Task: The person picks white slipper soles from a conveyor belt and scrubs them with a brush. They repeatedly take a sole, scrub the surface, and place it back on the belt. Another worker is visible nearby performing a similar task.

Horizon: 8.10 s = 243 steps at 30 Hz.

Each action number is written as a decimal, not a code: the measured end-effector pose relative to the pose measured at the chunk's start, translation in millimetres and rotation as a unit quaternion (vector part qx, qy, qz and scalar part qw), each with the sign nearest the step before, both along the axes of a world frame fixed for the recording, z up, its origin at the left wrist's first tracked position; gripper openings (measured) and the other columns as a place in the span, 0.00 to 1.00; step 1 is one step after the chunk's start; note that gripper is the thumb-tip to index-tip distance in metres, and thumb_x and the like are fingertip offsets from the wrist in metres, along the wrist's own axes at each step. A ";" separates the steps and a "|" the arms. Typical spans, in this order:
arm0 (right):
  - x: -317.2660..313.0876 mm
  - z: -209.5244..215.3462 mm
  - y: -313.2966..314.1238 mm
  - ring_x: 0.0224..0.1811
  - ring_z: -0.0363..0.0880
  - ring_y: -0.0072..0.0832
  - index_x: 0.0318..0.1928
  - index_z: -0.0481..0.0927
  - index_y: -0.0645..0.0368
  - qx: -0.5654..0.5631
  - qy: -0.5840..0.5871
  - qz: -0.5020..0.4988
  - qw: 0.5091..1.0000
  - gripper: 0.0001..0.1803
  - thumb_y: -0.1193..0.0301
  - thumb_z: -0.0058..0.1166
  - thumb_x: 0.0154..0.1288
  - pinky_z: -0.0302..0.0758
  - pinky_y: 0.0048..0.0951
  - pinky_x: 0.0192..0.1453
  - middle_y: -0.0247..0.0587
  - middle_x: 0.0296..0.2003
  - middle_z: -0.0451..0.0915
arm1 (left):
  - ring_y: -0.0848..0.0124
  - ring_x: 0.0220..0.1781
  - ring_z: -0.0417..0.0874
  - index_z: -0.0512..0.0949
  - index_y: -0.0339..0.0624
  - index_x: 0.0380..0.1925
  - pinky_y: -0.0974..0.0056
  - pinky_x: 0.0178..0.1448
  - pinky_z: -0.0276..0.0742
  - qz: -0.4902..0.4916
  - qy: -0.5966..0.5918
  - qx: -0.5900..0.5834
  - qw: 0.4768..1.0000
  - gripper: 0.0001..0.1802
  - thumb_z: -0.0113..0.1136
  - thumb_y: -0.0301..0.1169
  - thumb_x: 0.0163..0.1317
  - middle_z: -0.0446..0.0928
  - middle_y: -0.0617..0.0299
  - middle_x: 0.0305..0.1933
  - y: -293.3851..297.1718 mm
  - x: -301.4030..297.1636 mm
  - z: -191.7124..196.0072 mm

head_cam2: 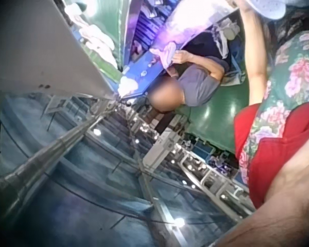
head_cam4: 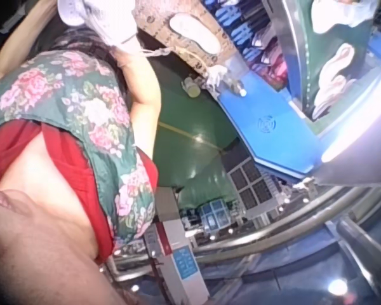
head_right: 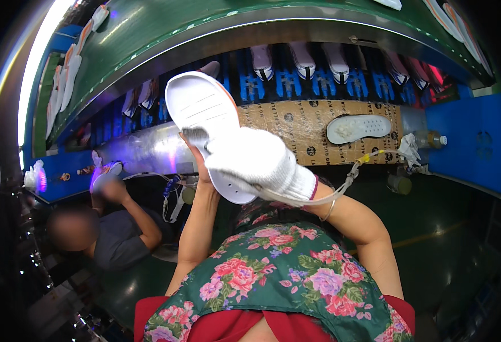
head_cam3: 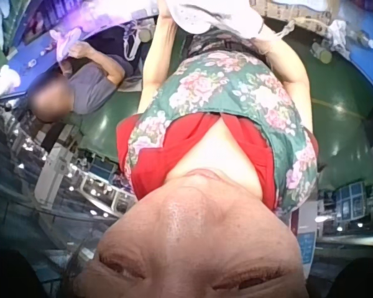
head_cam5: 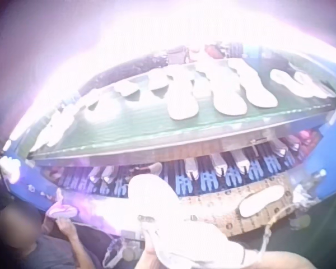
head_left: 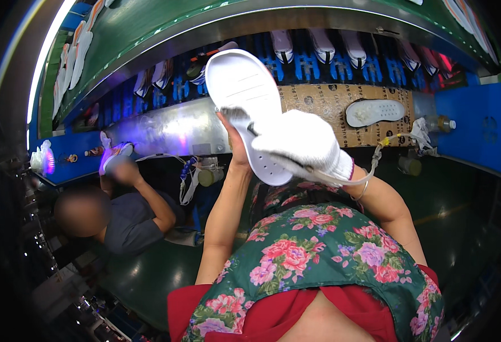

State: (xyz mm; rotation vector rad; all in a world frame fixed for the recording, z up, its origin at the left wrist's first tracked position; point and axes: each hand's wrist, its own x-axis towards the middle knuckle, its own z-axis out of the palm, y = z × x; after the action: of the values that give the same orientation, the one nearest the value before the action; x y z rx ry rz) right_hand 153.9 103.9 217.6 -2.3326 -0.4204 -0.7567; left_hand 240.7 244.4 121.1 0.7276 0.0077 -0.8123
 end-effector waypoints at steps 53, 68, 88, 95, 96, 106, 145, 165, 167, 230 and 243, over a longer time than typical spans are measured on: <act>-10.5 -2.3 17.5 0.40 0.87 0.35 0.43 0.89 0.53 0.195 0.120 0.089 0.969 0.13 0.75 0.70 0.55 0.82 0.33 0.44 0.40 0.44 0.88 | 0.47 0.32 0.85 0.63 0.47 0.70 0.52 0.27 0.82 -0.225 0.019 -0.213 0.951 0.62 0.40 0.85 0.49 0.77 0.34 0.43 -2.5 91.5 3.5; -10.8 -15.0 14.6 0.41 0.86 0.38 0.44 0.87 0.51 0.089 0.077 0.039 0.992 0.14 0.75 0.69 0.55 0.83 0.36 0.45 0.37 0.40 0.87 | 0.62 0.57 0.85 0.74 0.44 0.67 0.59 0.57 0.86 -0.357 -0.025 0.002 0.934 0.38 0.39 0.62 0.73 0.80 0.50 0.60 -22.6 110.3 -9.7; 0.9 -2.5 -33.1 0.43 0.86 0.29 0.43 0.88 0.67 0.312 0.154 -0.159 0.924 0.11 0.80 0.68 0.58 0.81 0.28 0.50 0.46 0.42 0.88 | 0.58 0.60 0.83 0.65 0.38 0.70 0.53 0.60 0.85 -0.340 0.067 -0.255 0.903 0.39 0.35 0.60 0.76 0.79 0.47 0.60 -16.9 82.1 -28.6; 8.3 6.3 -42.5 0.41 0.87 0.29 0.41 0.90 0.60 0.210 0.200 -0.090 0.953 0.10 0.78 0.68 0.57 0.82 0.29 0.49 0.41 0.40 0.89 | 0.54 0.60 0.82 0.64 0.33 0.69 0.49 0.62 0.84 -0.235 -0.011 0.071 0.969 0.30 0.44 0.45 0.78 0.76 0.40 0.62 -3.9 38.2 -11.3; 7.2 3.7 -42.5 0.41 0.87 0.29 0.41 0.90 0.60 0.212 0.208 -0.075 0.952 0.10 0.77 0.68 0.57 0.82 0.29 0.49 0.42 0.40 0.89 | 0.52 0.56 0.84 0.63 0.32 0.69 0.48 0.57 0.87 -0.263 -0.041 0.100 0.959 0.31 0.44 0.45 0.78 0.76 0.39 0.60 4.7 36.7 -13.9; -6.8 3.7 -10.6 0.41 0.87 0.34 0.43 0.88 0.57 0.187 0.123 -0.052 0.973 0.11 0.76 0.69 0.57 0.82 0.31 0.47 0.41 0.40 0.88 | 0.43 0.72 0.69 0.57 0.40 0.76 0.36 0.73 0.66 -0.030 0.244 -0.341 0.907 0.48 0.53 0.61 0.66 0.62 0.42 0.76 36.8 -5.0 -1.9; 27.2 -40.2 46.4 0.59 0.80 0.34 0.67 0.71 0.60 0.318 0.070 -0.121 0.938 0.34 0.74 0.68 0.60 0.77 0.34 0.64 0.47 0.58 0.80 | 0.54 0.72 0.71 0.59 0.51 0.75 0.45 0.75 0.69 0.011 0.223 -0.168 0.960 0.52 0.53 0.72 0.60 0.66 0.53 0.74 -31.6 -31.7 -43.1; 29.2 -1.8 23.7 0.48 0.86 0.37 0.48 0.88 0.56 0.222 0.037 -0.080 0.971 0.14 0.75 0.65 0.60 0.81 0.36 0.55 0.45 0.46 0.87 | 0.47 0.69 0.73 0.55 0.52 0.76 0.40 0.71 0.71 -0.029 0.103 -0.345 0.932 0.56 0.47 0.77 0.58 0.68 0.45 0.70 -30.1 7.1 -11.7; 30.7 -0.4 18.3 0.45 0.87 0.35 0.44 0.90 0.57 0.274 0.061 -0.074 0.957 0.12 0.74 0.67 0.58 0.82 0.34 0.52 0.44 0.43 0.88 | 0.43 0.67 0.74 0.55 0.52 0.76 0.36 0.69 0.72 0.028 0.162 -0.364 0.917 0.56 0.48 0.77 0.58 0.69 0.48 0.69 -29.4 11.6 -10.5; -19.6 -4.9 41.4 0.38 0.86 0.35 0.40 0.89 0.51 0.258 0.165 0.115 0.945 0.11 0.75 0.71 0.54 0.81 0.33 0.43 0.39 0.40 0.89 | 0.57 0.31 0.75 0.68 0.24 0.55 0.57 0.32 0.69 -0.286 0.030 -0.288 0.914 0.61 0.60 0.78 0.45 0.72 0.42 0.40 6.2 76.3 35.4; -19.9 -0.9 45.1 0.39 0.87 0.34 0.37 0.90 0.53 0.285 0.170 0.088 0.939 0.09 0.76 0.72 0.53 0.82 0.32 0.44 0.40 0.37 0.89 | 0.59 0.30 0.75 0.69 0.27 0.59 0.59 0.31 0.70 -0.286 -0.026 -0.256 0.923 0.65 0.57 0.82 0.43 0.74 0.39 0.35 4.0 82.6 34.5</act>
State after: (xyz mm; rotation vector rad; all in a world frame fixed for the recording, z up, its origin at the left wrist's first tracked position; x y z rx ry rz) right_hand 134.0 149.0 216.7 -1.7963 -0.2110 -0.3166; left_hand 323.3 248.4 155.6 0.2424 -0.4704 -1.2884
